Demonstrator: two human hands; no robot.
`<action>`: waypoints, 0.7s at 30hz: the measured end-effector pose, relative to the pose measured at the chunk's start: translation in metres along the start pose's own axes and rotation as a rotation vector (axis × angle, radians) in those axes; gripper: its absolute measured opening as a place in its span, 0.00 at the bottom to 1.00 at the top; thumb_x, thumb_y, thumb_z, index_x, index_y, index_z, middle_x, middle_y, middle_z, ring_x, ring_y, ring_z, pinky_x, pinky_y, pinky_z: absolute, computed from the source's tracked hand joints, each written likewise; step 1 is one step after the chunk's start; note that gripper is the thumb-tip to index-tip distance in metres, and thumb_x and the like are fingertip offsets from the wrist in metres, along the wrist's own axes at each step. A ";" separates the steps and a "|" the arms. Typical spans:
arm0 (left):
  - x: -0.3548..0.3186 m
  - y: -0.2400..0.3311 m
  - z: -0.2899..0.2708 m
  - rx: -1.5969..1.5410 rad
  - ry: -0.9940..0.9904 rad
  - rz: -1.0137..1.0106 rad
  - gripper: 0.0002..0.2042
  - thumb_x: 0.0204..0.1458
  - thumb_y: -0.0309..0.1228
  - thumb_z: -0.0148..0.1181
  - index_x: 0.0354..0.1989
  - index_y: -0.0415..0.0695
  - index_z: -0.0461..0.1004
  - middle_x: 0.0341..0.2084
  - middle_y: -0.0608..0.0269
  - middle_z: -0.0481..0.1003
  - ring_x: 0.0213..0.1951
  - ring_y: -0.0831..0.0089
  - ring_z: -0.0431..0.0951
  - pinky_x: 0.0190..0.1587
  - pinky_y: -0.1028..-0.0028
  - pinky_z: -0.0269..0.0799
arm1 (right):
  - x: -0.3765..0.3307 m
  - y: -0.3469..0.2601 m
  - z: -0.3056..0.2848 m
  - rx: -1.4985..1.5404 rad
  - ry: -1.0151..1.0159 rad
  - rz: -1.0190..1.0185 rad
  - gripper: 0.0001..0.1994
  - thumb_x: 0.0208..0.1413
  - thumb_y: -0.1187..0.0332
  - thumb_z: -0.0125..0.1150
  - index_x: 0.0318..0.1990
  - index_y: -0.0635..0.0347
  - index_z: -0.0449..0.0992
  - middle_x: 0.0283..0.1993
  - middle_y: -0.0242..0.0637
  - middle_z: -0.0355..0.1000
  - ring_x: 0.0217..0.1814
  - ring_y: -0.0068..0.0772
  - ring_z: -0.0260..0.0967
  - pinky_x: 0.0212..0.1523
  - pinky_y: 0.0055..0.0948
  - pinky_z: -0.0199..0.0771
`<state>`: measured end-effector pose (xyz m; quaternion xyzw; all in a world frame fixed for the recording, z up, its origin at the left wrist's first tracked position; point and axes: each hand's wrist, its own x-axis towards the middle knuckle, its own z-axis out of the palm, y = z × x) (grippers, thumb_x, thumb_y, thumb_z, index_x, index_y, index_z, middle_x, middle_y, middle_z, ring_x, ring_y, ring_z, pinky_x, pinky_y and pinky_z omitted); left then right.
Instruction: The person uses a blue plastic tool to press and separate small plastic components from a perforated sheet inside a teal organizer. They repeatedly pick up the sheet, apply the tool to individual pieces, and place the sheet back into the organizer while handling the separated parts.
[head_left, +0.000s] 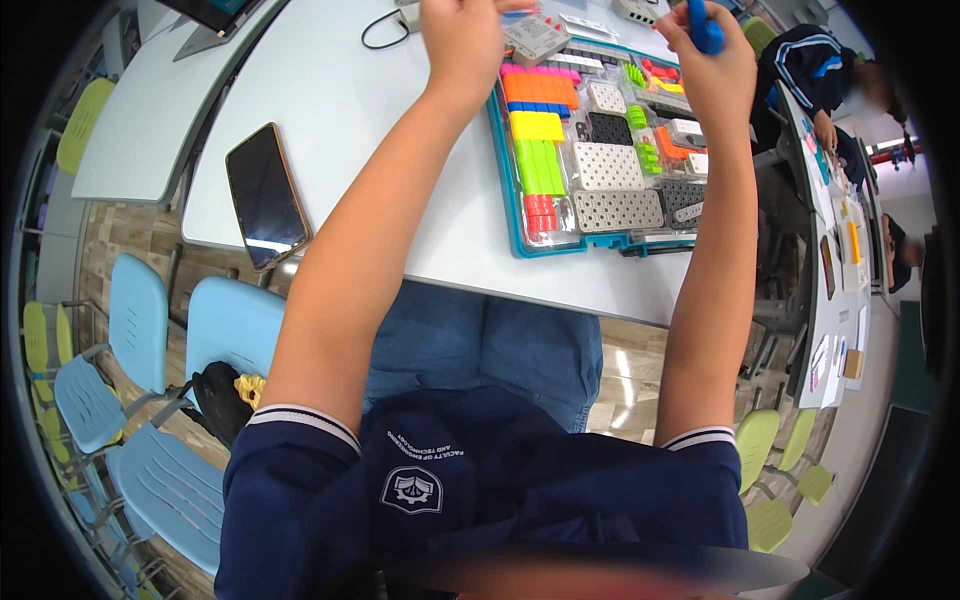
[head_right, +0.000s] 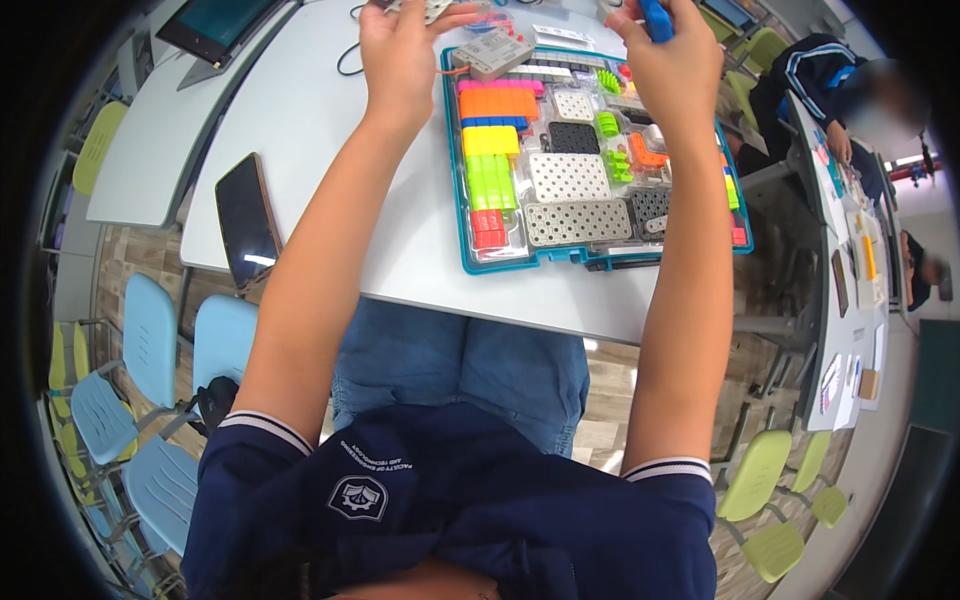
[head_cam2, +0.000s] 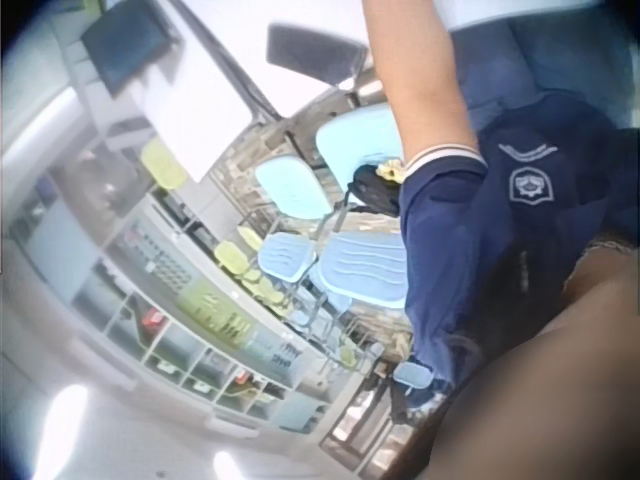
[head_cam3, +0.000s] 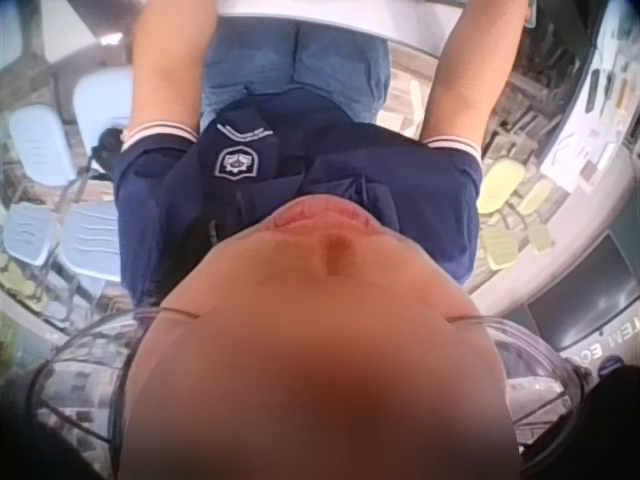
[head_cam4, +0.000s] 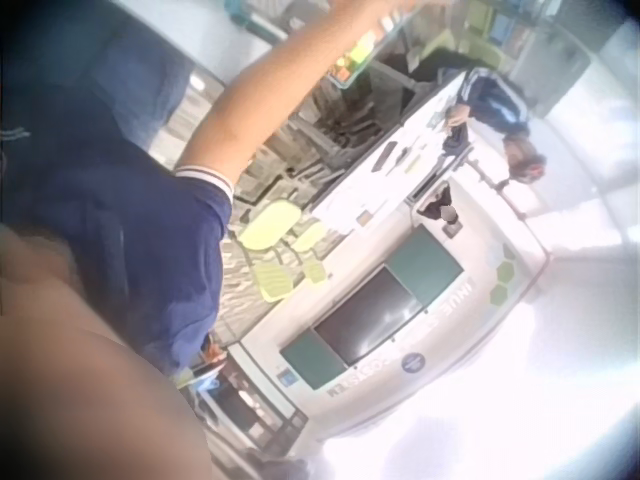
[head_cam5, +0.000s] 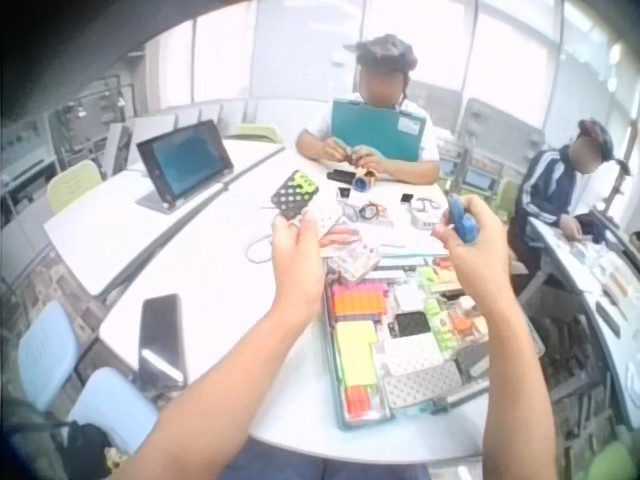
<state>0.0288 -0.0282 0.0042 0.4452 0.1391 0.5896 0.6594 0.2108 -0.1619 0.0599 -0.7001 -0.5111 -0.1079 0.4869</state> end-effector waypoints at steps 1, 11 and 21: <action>0.008 -0.003 -0.009 0.092 0.059 0.106 0.09 0.67 0.27 0.51 0.49 0.35 0.66 0.41 0.53 0.80 0.40 0.69 0.83 0.42 0.74 0.77 | 0.013 0.007 0.004 -0.024 -0.002 0.028 0.10 0.52 0.81 0.68 0.38 0.64 0.73 0.30 0.37 0.75 0.32 0.30 0.73 0.35 0.32 0.72; 0.021 -0.028 -0.030 0.580 0.160 0.160 0.12 0.63 0.30 0.54 0.48 0.33 0.66 0.27 0.58 0.74 0.29 0.69 0.74 0.38 0.67 0.72 | 0.118 0.094 0.122 -0.070 -0.127 0.156 0.17 0.47 0.65 0.78 0.44 0.59 0.83 0.41 0.41 0.83 0.43 0.37 0.81 0.46 0.36 0.78; 0.011 -0.022 -0.032 0.627 0.137 0.198 0.37 0.63 0.26 0.51 0.78 0.43 0.39 0.29 0.58 0.75 0.30 0.73 0.75 0.39 0.72 0.72 | 0.168 0.108 0.197 -0.146 0.144 0.158 0.15 0.45 0.70 0.72 0.43 0.61 0.81 0.42 0.55 0.81 0.47 0.55 0.80 0.50 0.46 0.77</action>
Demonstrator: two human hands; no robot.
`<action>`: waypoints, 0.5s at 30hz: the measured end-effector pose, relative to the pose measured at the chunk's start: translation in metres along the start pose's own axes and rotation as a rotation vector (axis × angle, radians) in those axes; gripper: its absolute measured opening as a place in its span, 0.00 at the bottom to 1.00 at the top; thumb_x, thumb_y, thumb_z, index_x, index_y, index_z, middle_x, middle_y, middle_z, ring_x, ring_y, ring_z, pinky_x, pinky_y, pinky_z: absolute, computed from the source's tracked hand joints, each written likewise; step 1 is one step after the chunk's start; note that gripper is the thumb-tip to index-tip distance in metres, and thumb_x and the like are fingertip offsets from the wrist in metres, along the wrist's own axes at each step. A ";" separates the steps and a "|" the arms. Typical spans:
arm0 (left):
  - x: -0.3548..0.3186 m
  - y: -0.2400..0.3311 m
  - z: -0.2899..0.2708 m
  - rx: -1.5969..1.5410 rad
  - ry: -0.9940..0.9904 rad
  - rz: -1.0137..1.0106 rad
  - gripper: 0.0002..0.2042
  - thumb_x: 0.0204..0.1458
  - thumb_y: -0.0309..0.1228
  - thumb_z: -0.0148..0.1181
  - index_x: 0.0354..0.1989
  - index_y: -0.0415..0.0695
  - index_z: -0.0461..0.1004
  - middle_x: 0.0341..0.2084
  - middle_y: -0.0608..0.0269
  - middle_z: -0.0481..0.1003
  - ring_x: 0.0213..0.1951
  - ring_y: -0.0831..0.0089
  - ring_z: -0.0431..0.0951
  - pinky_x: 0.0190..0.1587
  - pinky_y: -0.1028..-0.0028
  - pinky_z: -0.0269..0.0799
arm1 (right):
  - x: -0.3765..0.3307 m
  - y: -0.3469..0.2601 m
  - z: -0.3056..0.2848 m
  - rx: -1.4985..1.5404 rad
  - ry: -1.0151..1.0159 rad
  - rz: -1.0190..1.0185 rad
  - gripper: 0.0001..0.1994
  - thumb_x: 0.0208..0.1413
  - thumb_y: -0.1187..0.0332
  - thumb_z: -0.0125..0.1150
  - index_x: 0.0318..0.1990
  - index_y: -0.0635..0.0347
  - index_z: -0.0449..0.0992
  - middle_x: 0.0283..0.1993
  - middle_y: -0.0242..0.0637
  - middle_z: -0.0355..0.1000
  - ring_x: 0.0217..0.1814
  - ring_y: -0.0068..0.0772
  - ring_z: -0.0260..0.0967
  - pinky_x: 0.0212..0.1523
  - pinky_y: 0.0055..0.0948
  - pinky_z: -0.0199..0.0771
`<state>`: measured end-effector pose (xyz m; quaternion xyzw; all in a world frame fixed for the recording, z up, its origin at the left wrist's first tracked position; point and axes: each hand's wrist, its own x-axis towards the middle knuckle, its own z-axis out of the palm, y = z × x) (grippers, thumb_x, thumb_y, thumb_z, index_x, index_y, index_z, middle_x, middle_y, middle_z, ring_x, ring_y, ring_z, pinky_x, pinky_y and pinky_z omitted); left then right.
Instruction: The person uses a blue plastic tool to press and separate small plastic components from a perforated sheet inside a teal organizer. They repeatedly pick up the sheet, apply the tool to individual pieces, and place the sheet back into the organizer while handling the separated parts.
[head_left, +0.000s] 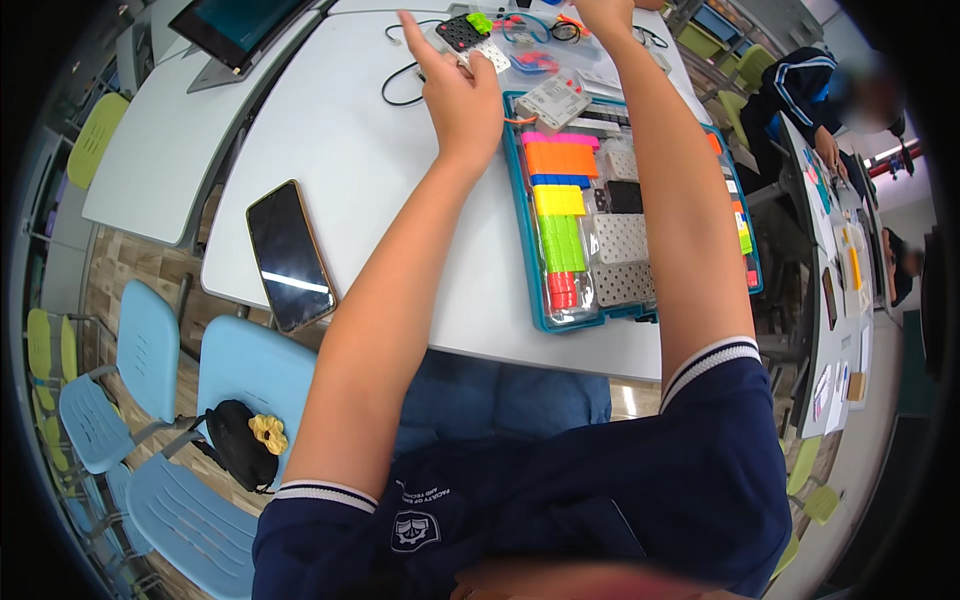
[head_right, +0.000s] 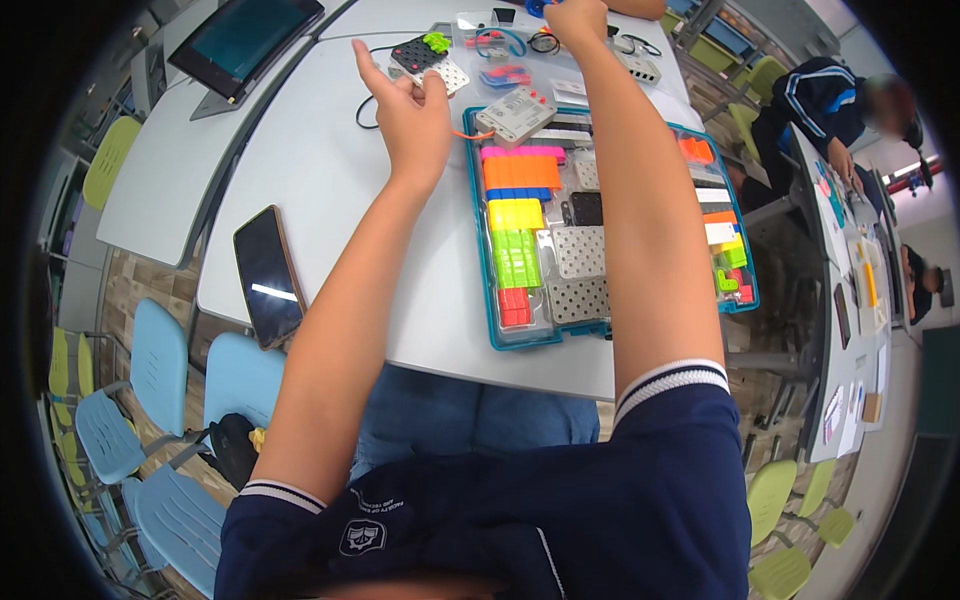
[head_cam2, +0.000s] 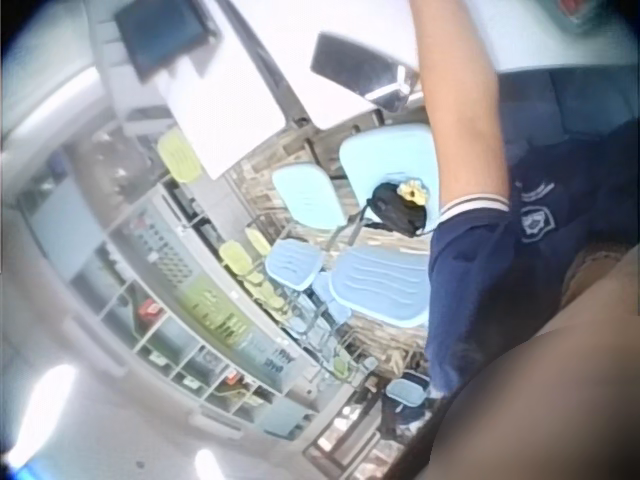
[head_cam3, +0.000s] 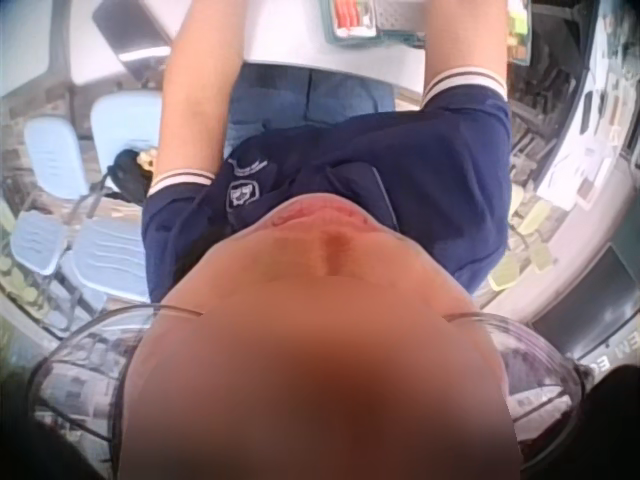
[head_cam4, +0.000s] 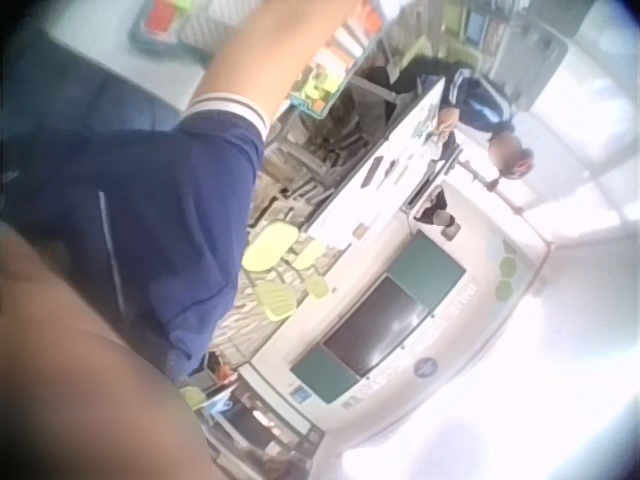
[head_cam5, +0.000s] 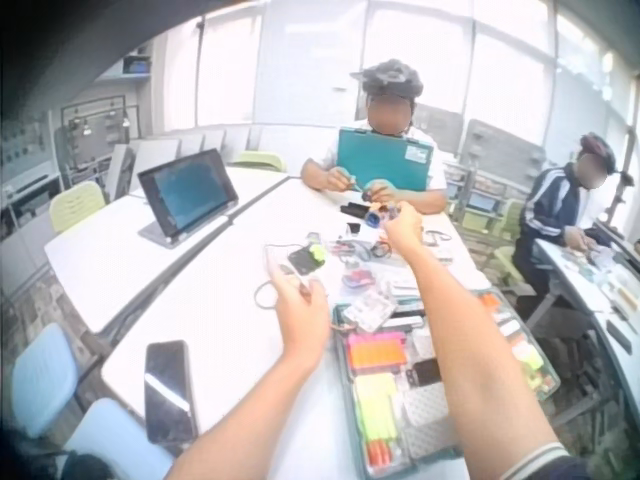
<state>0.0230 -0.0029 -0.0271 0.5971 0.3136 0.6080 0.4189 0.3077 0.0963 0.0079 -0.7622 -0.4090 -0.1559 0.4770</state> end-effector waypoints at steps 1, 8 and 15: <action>0.001 0.000 0.000 -0.017 -0.006 0.006 0.35 0.63 0.27 0.51 0.78 0.45 0.45 0.31 0.56 0.77 0.32 0.73 0.76 0.40 0.72 0.73 | 0.006 0.006 0.005 -0.037 0.002 -0.003 0.15 0.45 0.70 0.71 0.42 0.62 0.81 0.42 0.55 0.81 0.48 0.55 0.79 0.51 0.46 0.77; -0.006 -0.001 0.009 0.359 0.016 0.293 0.17 0.59 0.22 0.49 0.50 0.51 0.83 0.34 0.55 0.68 0.39 0.58 0.73 0.43 0.62 0.70 | 0.044 0.050 0.030 -0.309 -0.224 0.115 0.16 0.49 0.65 0.70 0.47 0.57 0.83 0.48 0.49 0.82 0.53 0.49 0.80 0.54 0.41 0.78; -0.014 0.000 0.013 0.521 0.009 0.362 0.16 0.61 0.38 0.58 0.50 0.41 0.82 0.41 0.53 0.72 0.45 0.53 0.74 0.52 0.58 0.68 | 0.054 0.093 0.047 -0.225 -0.100 -0.060 0.18 0.48 0.67 0.73 0.46 0.64 0.79 0.47 0.56 0.79 0.55 0.57 0.77 0.54 0.46 0.75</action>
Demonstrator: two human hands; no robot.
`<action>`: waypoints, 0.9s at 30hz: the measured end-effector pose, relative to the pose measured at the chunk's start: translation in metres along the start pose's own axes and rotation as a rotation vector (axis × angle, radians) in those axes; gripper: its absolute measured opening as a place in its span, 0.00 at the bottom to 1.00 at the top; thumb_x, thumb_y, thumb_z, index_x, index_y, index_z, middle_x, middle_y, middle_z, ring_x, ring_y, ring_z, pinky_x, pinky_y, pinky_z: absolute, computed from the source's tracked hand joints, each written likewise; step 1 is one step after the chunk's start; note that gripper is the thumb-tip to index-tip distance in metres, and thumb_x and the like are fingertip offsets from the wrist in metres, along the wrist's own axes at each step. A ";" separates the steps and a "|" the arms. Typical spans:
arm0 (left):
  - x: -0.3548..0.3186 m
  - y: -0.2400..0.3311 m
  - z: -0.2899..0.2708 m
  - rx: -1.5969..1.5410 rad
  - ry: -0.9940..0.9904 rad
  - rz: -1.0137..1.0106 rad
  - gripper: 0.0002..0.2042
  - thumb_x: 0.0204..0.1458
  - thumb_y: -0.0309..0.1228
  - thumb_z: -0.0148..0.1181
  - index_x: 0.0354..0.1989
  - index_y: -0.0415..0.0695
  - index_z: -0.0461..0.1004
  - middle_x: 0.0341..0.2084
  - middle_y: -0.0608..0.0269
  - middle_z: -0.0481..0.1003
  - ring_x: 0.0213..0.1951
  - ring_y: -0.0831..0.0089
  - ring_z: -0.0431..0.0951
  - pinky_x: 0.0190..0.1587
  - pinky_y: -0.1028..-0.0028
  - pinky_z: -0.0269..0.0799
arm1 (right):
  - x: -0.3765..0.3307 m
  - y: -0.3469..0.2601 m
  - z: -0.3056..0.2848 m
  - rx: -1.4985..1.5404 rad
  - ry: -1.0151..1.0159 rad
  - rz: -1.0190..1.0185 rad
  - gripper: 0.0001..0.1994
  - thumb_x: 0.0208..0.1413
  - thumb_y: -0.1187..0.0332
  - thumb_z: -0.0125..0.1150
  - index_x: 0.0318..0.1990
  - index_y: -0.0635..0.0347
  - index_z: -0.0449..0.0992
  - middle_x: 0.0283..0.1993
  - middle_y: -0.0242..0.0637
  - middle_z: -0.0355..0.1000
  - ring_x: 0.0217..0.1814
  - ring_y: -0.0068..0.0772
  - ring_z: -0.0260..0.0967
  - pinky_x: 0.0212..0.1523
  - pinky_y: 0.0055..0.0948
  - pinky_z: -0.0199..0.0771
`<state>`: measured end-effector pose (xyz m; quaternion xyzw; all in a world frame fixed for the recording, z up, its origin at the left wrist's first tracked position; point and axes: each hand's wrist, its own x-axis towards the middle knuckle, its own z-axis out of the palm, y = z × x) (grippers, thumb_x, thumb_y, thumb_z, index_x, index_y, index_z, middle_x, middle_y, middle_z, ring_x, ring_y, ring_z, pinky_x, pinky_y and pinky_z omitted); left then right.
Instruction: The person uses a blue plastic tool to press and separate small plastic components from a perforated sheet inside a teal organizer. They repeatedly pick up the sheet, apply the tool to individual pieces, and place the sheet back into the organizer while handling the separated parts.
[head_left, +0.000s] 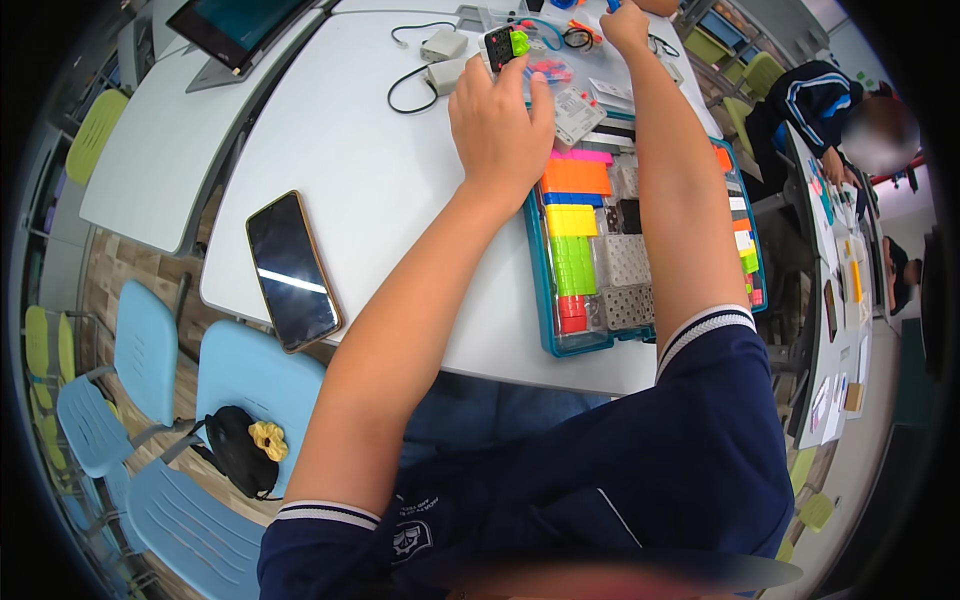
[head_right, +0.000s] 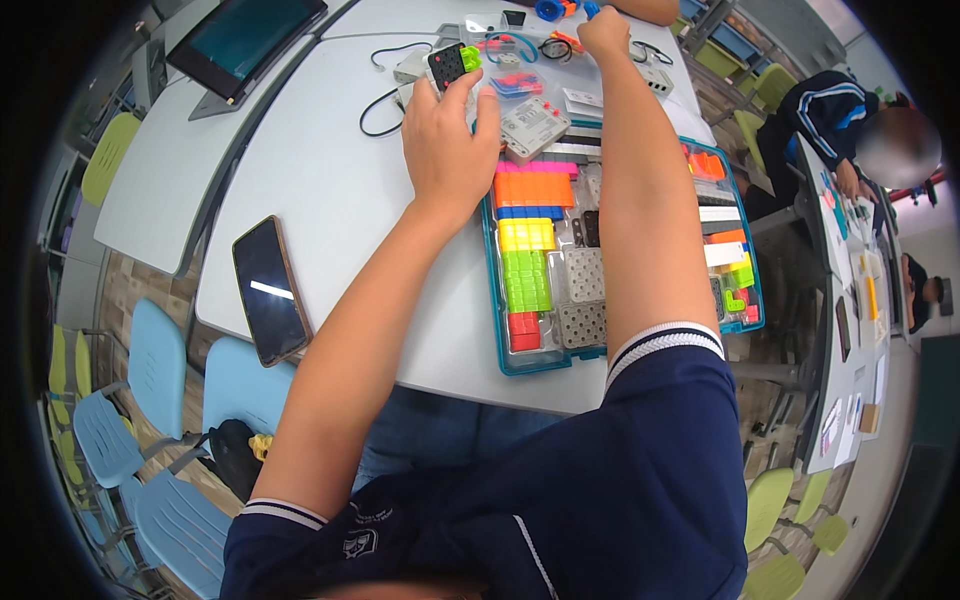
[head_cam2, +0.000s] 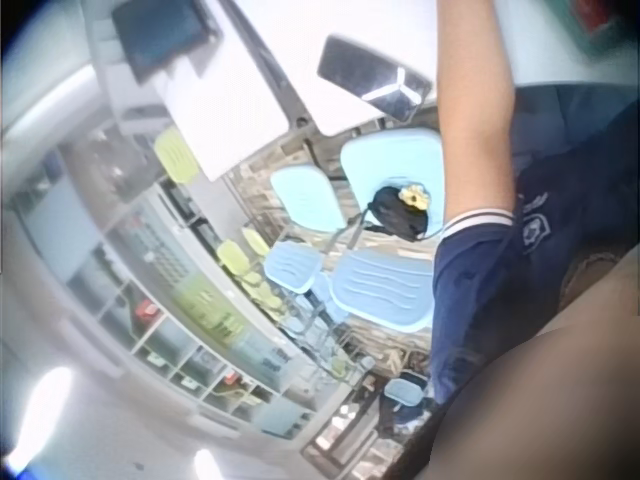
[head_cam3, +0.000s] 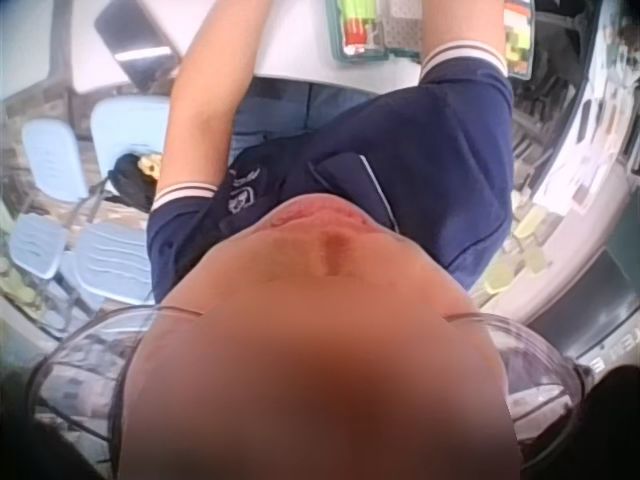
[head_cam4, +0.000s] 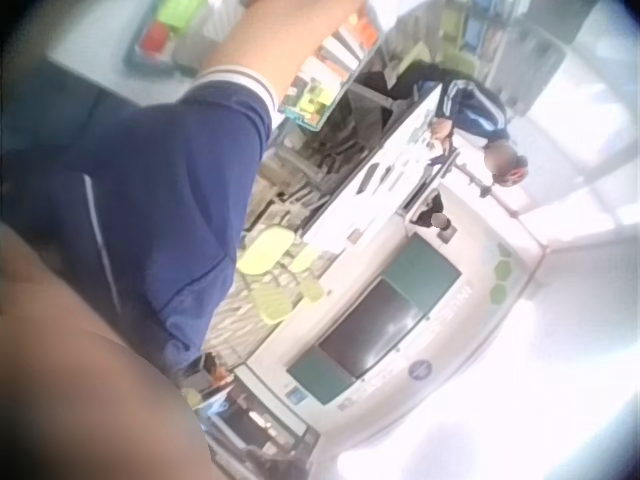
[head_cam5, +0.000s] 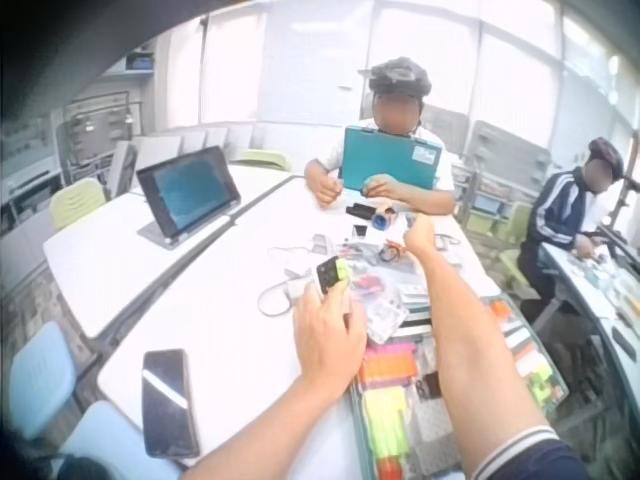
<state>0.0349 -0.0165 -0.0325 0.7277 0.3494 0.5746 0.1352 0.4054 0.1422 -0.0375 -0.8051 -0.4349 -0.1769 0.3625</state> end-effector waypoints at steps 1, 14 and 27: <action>-0.001 0.001 0.000 0.044 -0.021 0.006 0.20 0.59 0.43 0.60 0.51 0.40 0.81 0.42 0.52 0.72 0.46 0.53 0.73 0.53 0.58 0.67 | -0.003 0.003 -0.001 0.059 0.092 -0.083 0.19 0.46 0.69 0.73 0.46 0.67 0.77 0.46 0.60 0.78 0.54 0.60 0.76 0.53 0.47 0.75; -0.008 -0.003 0.001 0.307 -0.215 0.140 0.45 0.36 0.67 0.72 0.55 0.39 0.79 0.49 0.49 0.71 0.57 0.54 0.67 0.57 0.57 0.58 | -0.090 -0.102 -0.195 0.888 -0.356 0.079 0.22 0.50 0.72 0.67 0.53 0.67 0.70 0.42 0.41 0.73 0.41 0.32 0.74 0.44 0.34 0.77; -0.006 -0.004 0.001 0.310 -0.329 0.187 0.31 0.40 0.56 0.72 0.49 0.46 0.84 0.56 0.56 0.72 0.58 0.51 0.66 0.60 0.55 0.60 | -0.190 -0.079 -0.203 0.596 -0.372 -0.006 0.07 0.62 0.75 0.57 0.46 0.63 0.74 0.34 0.32 0.70 0.33 0.26 0.70 0.36 0.30 0.74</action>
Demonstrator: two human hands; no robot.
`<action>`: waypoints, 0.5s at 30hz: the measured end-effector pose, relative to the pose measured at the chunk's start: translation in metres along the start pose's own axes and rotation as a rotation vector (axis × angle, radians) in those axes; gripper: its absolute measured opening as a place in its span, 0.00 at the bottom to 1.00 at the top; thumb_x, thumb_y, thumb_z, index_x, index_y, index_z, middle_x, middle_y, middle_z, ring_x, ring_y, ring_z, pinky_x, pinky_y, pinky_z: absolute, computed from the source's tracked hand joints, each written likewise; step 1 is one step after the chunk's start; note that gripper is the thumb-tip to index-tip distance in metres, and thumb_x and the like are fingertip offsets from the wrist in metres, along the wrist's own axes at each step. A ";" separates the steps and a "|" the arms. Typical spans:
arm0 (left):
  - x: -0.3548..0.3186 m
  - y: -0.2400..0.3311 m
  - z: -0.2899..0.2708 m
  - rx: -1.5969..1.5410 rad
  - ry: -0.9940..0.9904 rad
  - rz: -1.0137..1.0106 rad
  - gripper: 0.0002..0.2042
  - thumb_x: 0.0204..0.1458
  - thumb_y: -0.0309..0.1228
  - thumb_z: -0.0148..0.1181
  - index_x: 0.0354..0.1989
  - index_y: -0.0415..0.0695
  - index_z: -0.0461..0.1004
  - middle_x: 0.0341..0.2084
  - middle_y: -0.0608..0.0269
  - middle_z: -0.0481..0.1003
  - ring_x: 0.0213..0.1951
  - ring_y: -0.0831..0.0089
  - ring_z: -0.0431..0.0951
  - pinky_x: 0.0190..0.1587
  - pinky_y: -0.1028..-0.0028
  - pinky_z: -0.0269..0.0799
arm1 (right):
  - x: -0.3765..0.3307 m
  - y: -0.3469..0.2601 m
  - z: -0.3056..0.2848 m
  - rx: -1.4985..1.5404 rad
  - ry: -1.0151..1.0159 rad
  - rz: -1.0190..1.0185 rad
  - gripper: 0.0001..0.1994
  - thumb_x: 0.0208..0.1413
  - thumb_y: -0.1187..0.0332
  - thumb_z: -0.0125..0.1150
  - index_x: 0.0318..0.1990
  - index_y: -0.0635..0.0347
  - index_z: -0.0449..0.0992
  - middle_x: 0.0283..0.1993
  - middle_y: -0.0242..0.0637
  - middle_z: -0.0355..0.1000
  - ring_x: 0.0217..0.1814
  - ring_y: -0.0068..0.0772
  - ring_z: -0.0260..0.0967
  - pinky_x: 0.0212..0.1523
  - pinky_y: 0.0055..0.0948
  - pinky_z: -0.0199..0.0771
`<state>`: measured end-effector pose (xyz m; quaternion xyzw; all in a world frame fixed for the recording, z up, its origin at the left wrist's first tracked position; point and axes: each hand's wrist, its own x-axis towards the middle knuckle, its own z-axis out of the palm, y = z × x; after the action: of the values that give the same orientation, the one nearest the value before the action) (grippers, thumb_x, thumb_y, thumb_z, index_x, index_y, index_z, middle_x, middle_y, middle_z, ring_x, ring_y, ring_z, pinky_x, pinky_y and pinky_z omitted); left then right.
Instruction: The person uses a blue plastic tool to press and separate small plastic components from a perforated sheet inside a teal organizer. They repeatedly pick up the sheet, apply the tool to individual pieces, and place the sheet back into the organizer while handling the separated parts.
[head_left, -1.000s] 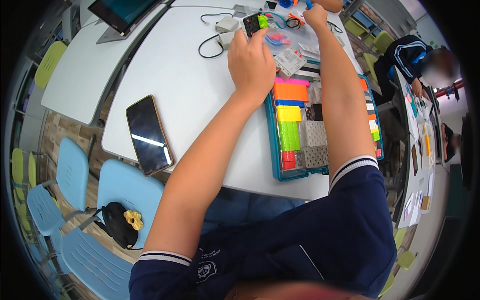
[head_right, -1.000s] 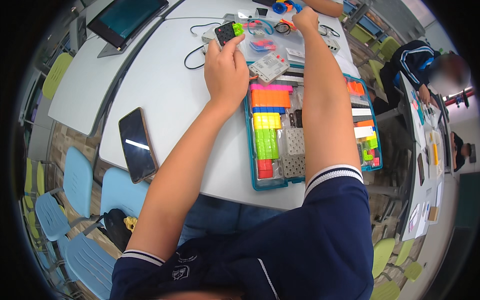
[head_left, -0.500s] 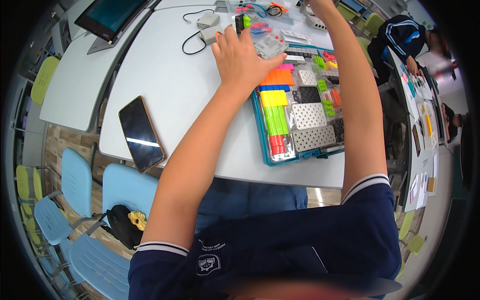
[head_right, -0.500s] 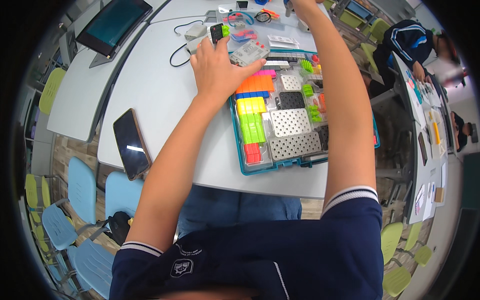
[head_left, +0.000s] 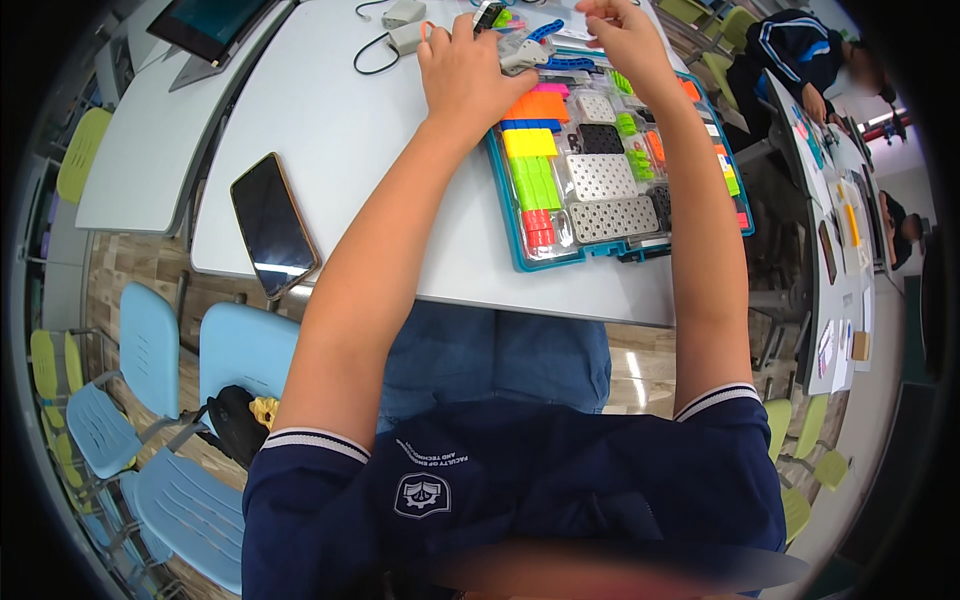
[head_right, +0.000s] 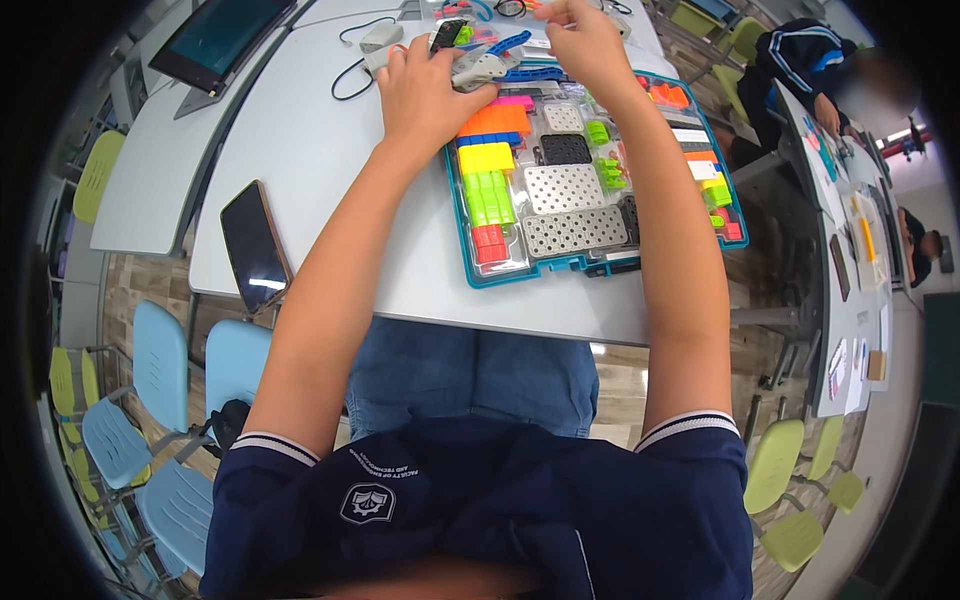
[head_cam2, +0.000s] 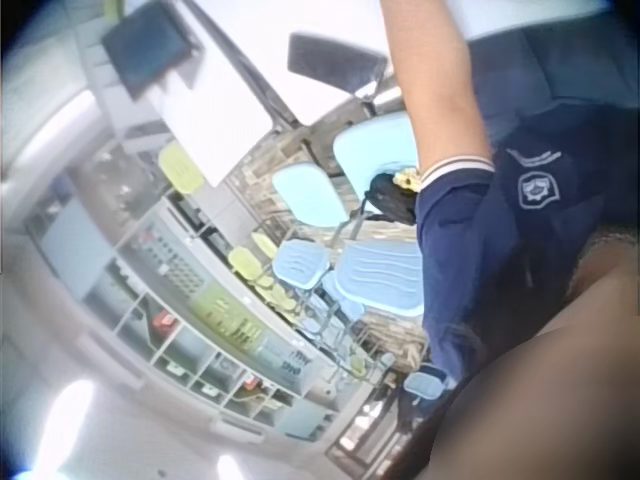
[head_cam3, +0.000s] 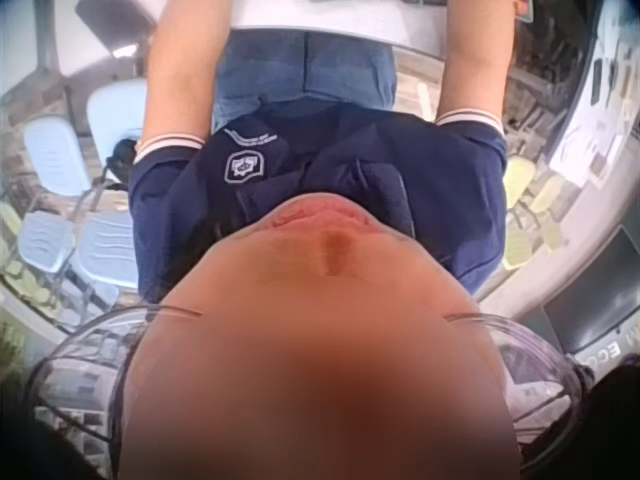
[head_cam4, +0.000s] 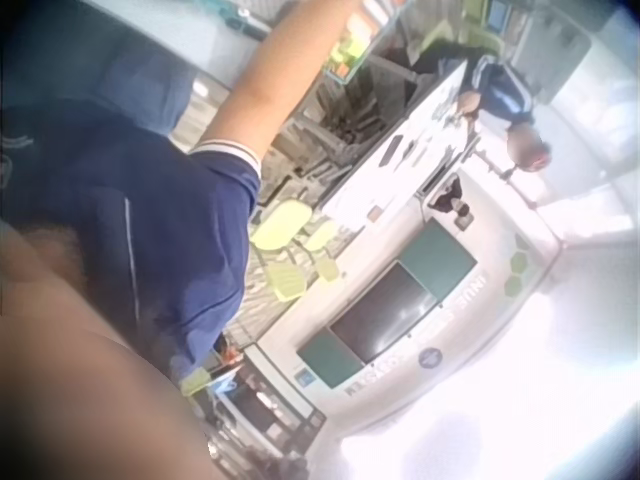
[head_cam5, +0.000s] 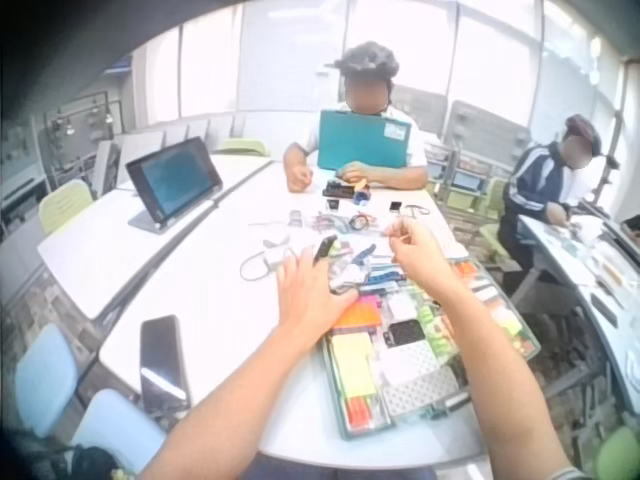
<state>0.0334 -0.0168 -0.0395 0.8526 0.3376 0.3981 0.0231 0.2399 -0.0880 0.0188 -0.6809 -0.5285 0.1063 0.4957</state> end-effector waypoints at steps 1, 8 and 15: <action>0.001 -0.001 0.001 0.004 -0.017 -0.002 0.31 0.40 0.56 0.72 0.49 0.46 0.84 0.56 0.55 0.72 0.59 0.51 0.66 0.60 0.55 0.61 | -0.003 -0.001 -0.002 -0.223 0.004 -0.026 0.08 0.63 0.72 0.59 0.47 0.61 0.74 0.38 0.34 0.71 0.35 0.28 0.69 0.36 0.31 0.72; 0.001 -0.008 0.007 0.028 0.020 0.009 0.32 0.40 0.55 0.71 0.51 0.46 0.83 0.56 0.53 0.72 0.60 0.49 0.66 0.62 0.53 0.62 | -0.028 -0.001 -0.021 -0.626 -0.215 -0.433 0.15 0.52 0.63 0.76 0.44 0.54 0.80 0.50 0.31 0.76 0.55 0.35 0.70 0.56 0.37 0.71; 0.002 -0.012 0.012 -0.011 0.008 0.008 0.33 0.39 0.56 0.72 0.51 0.47 0.82 0.56 0.55 0.72 0.61 0.49 0.65 0.62 0.53 0.63 | -0.033 0.016 -0.015 -0.784 -0.215 -0.538 0.14 0.53 0.63 0.73 0.46 0.52 0.80 0.53 0.36 0.74 0.59 0.44 0.68 0.61 0.42 0.67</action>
<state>0.0363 -0.0040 -0.0501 0.8521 0.3322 0.4036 0.0250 0.2458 -0.1232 0.0011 -0.6407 -0.7343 -0.1629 0.1541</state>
